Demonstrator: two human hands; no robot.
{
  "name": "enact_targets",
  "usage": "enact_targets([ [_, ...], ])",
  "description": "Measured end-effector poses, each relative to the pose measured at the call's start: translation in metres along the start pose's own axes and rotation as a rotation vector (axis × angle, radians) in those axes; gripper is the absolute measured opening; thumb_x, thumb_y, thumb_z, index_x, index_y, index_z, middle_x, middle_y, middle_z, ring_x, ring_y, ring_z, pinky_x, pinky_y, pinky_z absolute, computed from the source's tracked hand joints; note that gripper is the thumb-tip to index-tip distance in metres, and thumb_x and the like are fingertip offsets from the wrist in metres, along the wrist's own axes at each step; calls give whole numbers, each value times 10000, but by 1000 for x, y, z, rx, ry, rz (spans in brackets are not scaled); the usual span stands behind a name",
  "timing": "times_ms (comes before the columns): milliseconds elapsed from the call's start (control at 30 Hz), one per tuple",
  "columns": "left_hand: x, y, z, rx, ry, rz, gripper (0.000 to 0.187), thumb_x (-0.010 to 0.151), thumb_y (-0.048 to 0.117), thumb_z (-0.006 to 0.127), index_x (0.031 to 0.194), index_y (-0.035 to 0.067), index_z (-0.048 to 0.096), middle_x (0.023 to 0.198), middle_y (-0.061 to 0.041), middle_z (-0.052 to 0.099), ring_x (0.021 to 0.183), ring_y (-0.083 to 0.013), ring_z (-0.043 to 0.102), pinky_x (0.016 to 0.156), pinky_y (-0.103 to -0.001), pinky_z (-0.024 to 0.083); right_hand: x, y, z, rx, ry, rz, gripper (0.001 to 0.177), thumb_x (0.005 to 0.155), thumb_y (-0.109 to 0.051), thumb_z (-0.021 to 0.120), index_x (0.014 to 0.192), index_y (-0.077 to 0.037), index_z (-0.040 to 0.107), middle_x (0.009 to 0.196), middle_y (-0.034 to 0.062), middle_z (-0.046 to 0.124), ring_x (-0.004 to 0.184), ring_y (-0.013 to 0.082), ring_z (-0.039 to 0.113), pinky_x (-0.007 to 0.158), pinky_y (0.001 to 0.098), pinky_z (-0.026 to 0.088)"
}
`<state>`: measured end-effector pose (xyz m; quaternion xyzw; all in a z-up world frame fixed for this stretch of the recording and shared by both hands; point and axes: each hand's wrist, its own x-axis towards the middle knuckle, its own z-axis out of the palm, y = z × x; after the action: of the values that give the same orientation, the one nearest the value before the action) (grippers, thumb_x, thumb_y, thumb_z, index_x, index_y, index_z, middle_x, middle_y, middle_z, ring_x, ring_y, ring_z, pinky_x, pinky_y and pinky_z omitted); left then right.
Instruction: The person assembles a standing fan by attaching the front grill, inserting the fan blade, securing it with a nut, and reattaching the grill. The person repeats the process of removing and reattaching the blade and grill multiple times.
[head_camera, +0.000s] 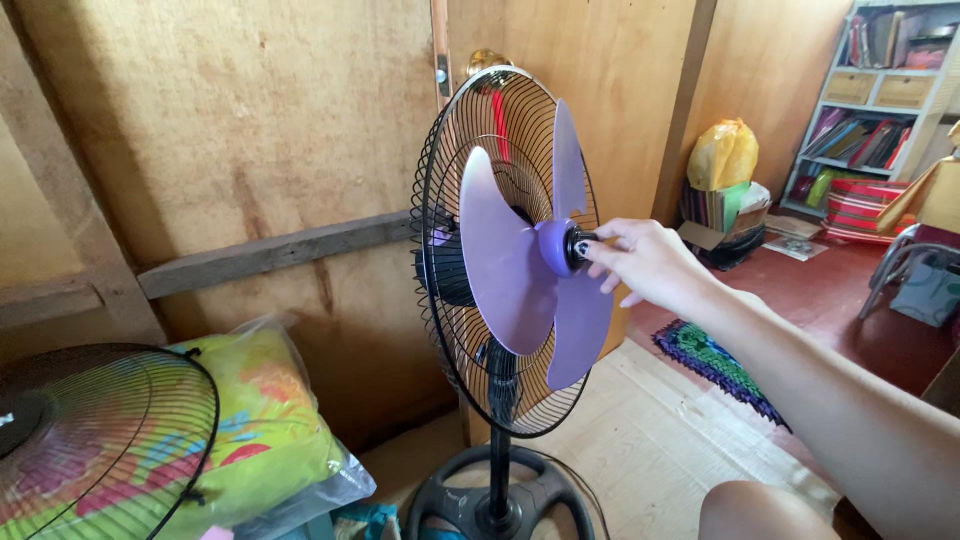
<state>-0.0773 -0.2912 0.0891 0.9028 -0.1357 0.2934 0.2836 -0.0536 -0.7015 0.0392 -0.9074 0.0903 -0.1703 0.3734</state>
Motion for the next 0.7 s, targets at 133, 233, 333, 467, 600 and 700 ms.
enact_targets([
  [133, 6, 3, 1, -24, -3, -7, 502, 946, 289, 707, 1424, 161, 621, 1107, -140, 782, 950, -269, 772, 809, -409, 615, -2, 1, 4, 42, 0, 9, 362, 949, -349, 634, 1199, -98, 706, 956, 87, 794, 802, 182, 758, 628, 374, 644],
  [233, 15, 11, 5, -74, 21, 0, 509, 946, 296, 704, 1428, 159, 615, 1116, -138, 781, 961, -266, 771, 817, -409, 615, -2, -3, 0, 14, -13, 39, 376, 943, -357, 635, 1217, -104, 684, 957, 86, 786, 789, 187, 757, 620, 391, 648],
  [333, 11, 15, 8, -87, 7, -19, 515, 946, 303, 702, 1432, 158, 610, 1125, -135, 780, 971, -264, 770, 824, -409, 614, -2, -3, 0, -6, -11, 2, 388, 938, -367, 625, 1217, -108, 699, 962, 74, 800, 797, 164, 765, 622, 367, 648],
  [467, -4, 20, 7, -97, -29, -71, 524, 946, 313, 698, 1437, 156, 603, 1137, -131, 779, 985, -260, 769, 835, -409, 614, -5, -3, 1, 2, -8, 14, 420, 912, -371, 667, 1236, -103, 671, 989, 71, 790, 805, 170, 766, 611, 357, 645],
  [600, -5, 25, -8, -129, -39, -86, 533, 946, 322, 695, 1442, 153, 596, 1149, -127, 777, 999, -256, 768, 845, -409, 614, -1, -5, -1, 3, 32, 12, 454, 875, -358, 709, 1257, -123, 643, 999, 62, 782, 805, 183, 776, 601, 366, 647],
  [700, -5, 28, -15, -190, -83, -104, 540, 946, 329, 693, 1446, 152, 591, 1158, -124, 776, 1009, -254, 767, 853, -409, 614, -3, 3, 0, 27, 17, -17, 410, 881, -355, 692, 1202, -100, 694, 980, 67, 793, 793, 179, 779, 598, 366, 647],
])
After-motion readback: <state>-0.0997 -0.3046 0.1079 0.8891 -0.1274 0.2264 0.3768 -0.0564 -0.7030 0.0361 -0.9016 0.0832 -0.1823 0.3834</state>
